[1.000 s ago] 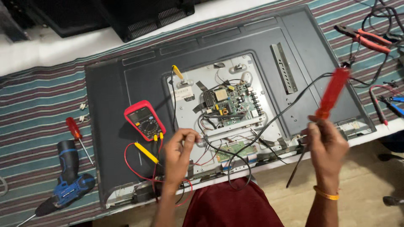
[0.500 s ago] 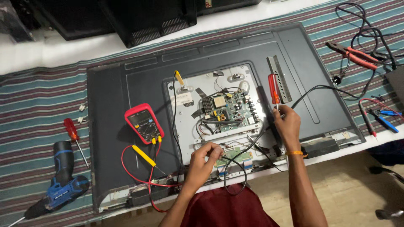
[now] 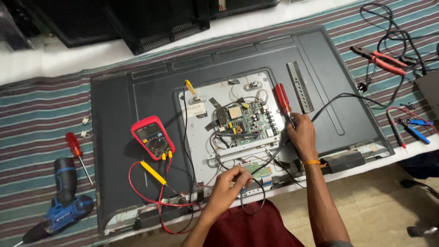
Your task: The person uses a screwdriver to loosen and remove screws from a circuit board inside an open appliance chassis. They then disconnect and reconnect wires and connectors on the board, using both hands to manipulate the components while a multimeter is attached nearby.
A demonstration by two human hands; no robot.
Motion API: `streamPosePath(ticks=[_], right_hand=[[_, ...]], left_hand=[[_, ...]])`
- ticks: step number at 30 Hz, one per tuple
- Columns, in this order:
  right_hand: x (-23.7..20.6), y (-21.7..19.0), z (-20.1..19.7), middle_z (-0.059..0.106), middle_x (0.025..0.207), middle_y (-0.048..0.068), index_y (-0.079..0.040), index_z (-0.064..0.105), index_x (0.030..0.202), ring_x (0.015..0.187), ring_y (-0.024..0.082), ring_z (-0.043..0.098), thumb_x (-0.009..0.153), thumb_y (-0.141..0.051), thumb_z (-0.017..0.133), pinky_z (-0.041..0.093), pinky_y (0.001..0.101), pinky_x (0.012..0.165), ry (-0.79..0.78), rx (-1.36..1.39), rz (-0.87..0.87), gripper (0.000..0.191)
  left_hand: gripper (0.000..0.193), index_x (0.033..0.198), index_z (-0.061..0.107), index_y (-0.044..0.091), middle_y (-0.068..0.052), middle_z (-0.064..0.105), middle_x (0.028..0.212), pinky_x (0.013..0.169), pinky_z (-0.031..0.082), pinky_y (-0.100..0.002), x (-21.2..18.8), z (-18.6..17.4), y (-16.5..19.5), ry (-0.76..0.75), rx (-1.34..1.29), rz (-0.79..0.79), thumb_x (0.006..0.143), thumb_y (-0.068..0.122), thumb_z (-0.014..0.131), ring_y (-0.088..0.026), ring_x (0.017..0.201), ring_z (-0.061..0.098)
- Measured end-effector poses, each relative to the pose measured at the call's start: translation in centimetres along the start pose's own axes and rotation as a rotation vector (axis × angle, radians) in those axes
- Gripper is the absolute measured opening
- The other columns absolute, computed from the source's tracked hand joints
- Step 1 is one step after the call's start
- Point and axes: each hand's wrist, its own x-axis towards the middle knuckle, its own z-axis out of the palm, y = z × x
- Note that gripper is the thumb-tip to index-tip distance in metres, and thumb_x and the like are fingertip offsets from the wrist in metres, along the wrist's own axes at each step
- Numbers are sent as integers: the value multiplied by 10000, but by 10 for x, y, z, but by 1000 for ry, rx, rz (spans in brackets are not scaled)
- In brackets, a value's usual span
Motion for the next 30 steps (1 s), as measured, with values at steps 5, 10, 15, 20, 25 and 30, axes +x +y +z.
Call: streamPosePath(ticks=[5,10,15,20,25,30], right_hand=[[-9,-12,-7,648,1018,188,-47,714,1190,906,367,655,918,-139,698,524,475,808,45,8,-36,288],[-24,-28,-20,644,1046,162,-43,733,1160,897,317,628,967,-142,701,523,434,787,192,31,-122,219],[-51,-51,-35,644,910,124,-45,744,1136,750,239,620,1004,-118,697,492,372,658,145,176,-81,157],[-75,-72,-41,709,903,104,-51,747,1112,672,175,662,994,-103,693,486,317,577,95,287,-54,140],[-77,-85,-37,726,962,109,-45,737,1121,698,174,672,973,-85,692,509,295,595,41,308,-168,159],[-77,-98,-34,691,878,93,-47,726,1118,654,198,636,953,-82,712,503,327,591,-14,298,-183,169]], left_hand=[[232,989,705,3,-72,724,867,737,513,-293,1,6,7,12,209,35,1000,226,642,-136,793,648],[229,1003,694,0,-111,720,920,761,530,-341,2,5,14,93,352,137,1000,226,659,-213,840,698],[183,1068,698,31,-120,727,909,730,544,-362,15,-17,18,420,477,92,969,169,629,-240,801,717],[131,1060,678,34,-115,720,966,740,561,-364,23,-48,21,598,542,219,981,130,636,-247,840,724],[149,1055,692,40,-115,696,984,789,523,-427,40,-57,10,562,882,387,947,139,670,-315,914,675],[114,1025,702,68,-100,695,974,819,526,-443,71,-69,0,610,1061,286,961,158,673,-321,935,661]])
